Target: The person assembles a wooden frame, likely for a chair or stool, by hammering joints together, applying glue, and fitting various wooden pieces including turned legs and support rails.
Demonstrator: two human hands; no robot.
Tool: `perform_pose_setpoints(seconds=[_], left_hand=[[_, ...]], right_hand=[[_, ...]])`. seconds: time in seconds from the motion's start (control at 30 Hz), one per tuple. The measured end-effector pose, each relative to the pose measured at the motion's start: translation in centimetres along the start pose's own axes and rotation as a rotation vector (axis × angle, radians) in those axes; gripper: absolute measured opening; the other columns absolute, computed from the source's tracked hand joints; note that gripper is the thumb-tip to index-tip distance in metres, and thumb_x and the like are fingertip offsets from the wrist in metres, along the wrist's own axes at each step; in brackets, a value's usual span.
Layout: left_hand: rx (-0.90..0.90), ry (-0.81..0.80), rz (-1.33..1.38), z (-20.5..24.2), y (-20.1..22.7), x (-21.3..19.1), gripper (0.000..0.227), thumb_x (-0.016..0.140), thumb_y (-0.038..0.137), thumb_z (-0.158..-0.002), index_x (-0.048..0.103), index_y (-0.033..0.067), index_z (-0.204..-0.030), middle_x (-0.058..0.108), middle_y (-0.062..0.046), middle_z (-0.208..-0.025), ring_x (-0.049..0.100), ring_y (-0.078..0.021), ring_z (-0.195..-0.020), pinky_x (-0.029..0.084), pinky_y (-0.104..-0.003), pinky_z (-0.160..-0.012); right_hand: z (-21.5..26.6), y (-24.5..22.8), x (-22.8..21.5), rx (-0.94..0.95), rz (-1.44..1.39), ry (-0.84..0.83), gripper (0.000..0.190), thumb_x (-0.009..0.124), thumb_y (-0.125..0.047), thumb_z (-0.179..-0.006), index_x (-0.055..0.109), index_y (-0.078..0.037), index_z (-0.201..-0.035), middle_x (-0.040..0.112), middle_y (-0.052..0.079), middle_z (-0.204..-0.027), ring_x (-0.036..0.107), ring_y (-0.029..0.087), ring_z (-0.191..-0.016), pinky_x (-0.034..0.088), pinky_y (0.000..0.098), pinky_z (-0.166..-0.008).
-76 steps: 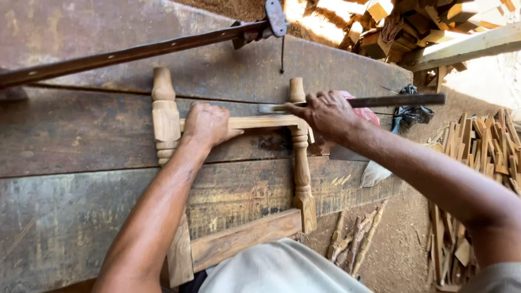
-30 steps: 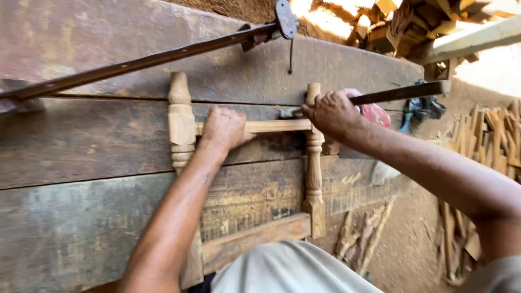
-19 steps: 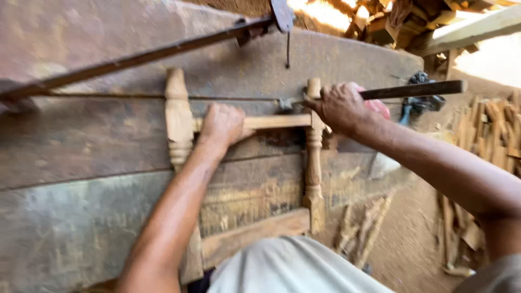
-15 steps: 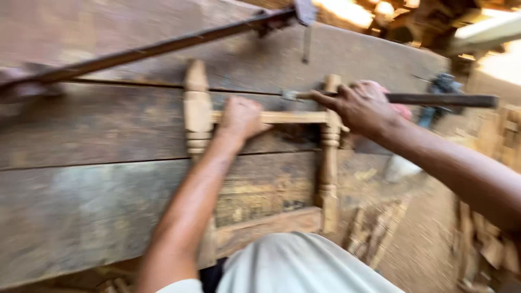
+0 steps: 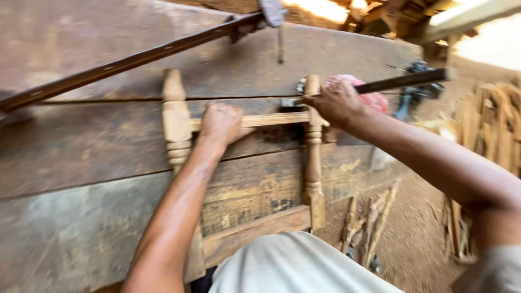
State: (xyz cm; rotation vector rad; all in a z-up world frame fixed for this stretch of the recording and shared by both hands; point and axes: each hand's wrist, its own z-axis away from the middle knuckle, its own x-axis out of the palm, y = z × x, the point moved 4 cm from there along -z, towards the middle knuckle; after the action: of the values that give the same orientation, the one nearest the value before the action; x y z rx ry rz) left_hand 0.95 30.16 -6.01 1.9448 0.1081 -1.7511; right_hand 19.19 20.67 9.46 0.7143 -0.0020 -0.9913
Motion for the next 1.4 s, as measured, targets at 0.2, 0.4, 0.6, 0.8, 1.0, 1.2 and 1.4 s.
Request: perform_pose_setpoints(seconds=[0.2, 0.4, 0.6, 0.8, 1.0, 1.2, 1.4], left_hand=[[0.019, -0.081, -0.104, 0.9, 0.6, 0.0, 0.074, 0.063, 0.086, -0.076, 0.076, 0.0123, -0.077, 0.072, -0.003, -0.063, 0.070, -0.0172, -0.057, 0.058, -0.042, -0.068], [-0.015, -0.128, -0.072, -0.1, 0.0, -0.3, 0.076, 0.064, 0.084, -0.077, 0.076, 0.0091, -0.081, 0.074, -0.007, -0.069, 0.072, -0.0187, -0.063, 0.059, -0.041, -0.068], [0.001, -0.087, -0.004, 0.1, 0.1, -0.2, 0.070, 0.068, 0.079, -0.076, 0.077, 0.0098, -0.079, 0.074, -0.007, -0.069, 0.073, -0.0202, -0.066, 0.058, -0.040, -0.068], [0.006, -0.243, -0.119, 0.0, -0.9, -1.1, 0.078, 0.061, 0.085, -0.082, 0.074, 0.0077, -0.080, 0.072, -0.005, -0.065, 0.070, -0.0147, -0.059, 0.055, -0.033, -0.060], [0.015, -0.137, -0.121, -0.7, -0.9, 0.6, 0.077, 0.059, 0.087, -0.079, 0.072, 0.0115, -0.087, 0.067, -0.007, -0.068, 0.062, -0.0182, -0.061, 0.051, -0.040, -0.069], [0.197, 0.332, -0.079, 1.4, -1.0, -0.3, 0.072, 0.058, 0.085, -0.081, 0.066, 0.0152, -0.098, 0.061, -0.005, -0.085, 0.055, -0.0168, -0.071, 0.041, -0.031, -0.060], [0.041, -0.380, 0.412, 7.1, 10.9, 0.7, 0.046, 0.048, 0.060, -0.105, 0.073, 0.0213, -0.106, 0.073, -0.004, -0.095, 0.065, -0.0178, -0.090, 0.049, -0.047, -0.095]], right_hand=[[0.2, 0.7, 2.3, 0.020, 0.100, 0.260, 0.057, 0.043, -0.024, -0.103, 0.031, -0.045, -0.155, 0.064, 0.006, -0.083, 0.058, 0.017, -0.061, 0.048, 0.0333, -0.044], [-2.0, -0.6, 4.6, 0.005, 0.064, 0.061, 0.050, 0.037, -0.029, -0.113, 0.035, -0.037, -0.162, 0.062, -0.003, -0.080, 0.049, 0.012, -0.060, 0.046, 0.0252, -0.054], [-0.2, 0.4, 1.9, -0.029, -0.030, 0.441, 0.065, 0.039, -0.014, -0.105, 0.025, -0.045, -0.161, 0.054, 0.007, -0.081, 0.044, 0.008, -0.048, 0.042, 0.0243, -0.037], [-1.9, -0.1, 4.1, 0.054, 0.194, 0.217, 0.056, 0.037, -0.027, -0.107, 0.025, -0.038, -0.161, 0.060, -0.002, -0.074, 0.049, 0.011, -0.056, 0.048, 0.0265, -0.049], [6.6, 1.0, 3.7, 0.160, -0.408, 0.396, 0.040, 0.044, -0.029, -0.111, 0.050, -0.039, -0.150, 0.064, 0.003, -0.077, 0.054, 0.013, -0.052, 0.044, 0.0290, -0.046], [16.2, -4.8, 13.4, 0.260, -0.952, 0.660, 0.034, 0.054, -0.042, -0.113, 0.062, -0.014, -0.132, 0.065, 0.002, -0.088, 0.054, 0.012, -0.060, 0.044, 0.0316, -0.052], [21.3, -18.5, 26.4, 0.476, -1.313, 0.417, 0.030, 0.063, -0.039, -0.106, 0.059, -0.009, -0.105, 0.061, 0.009, -0.083, 0.053, 0.018, -0.064, 0.050, 0.0338, -0.052]])
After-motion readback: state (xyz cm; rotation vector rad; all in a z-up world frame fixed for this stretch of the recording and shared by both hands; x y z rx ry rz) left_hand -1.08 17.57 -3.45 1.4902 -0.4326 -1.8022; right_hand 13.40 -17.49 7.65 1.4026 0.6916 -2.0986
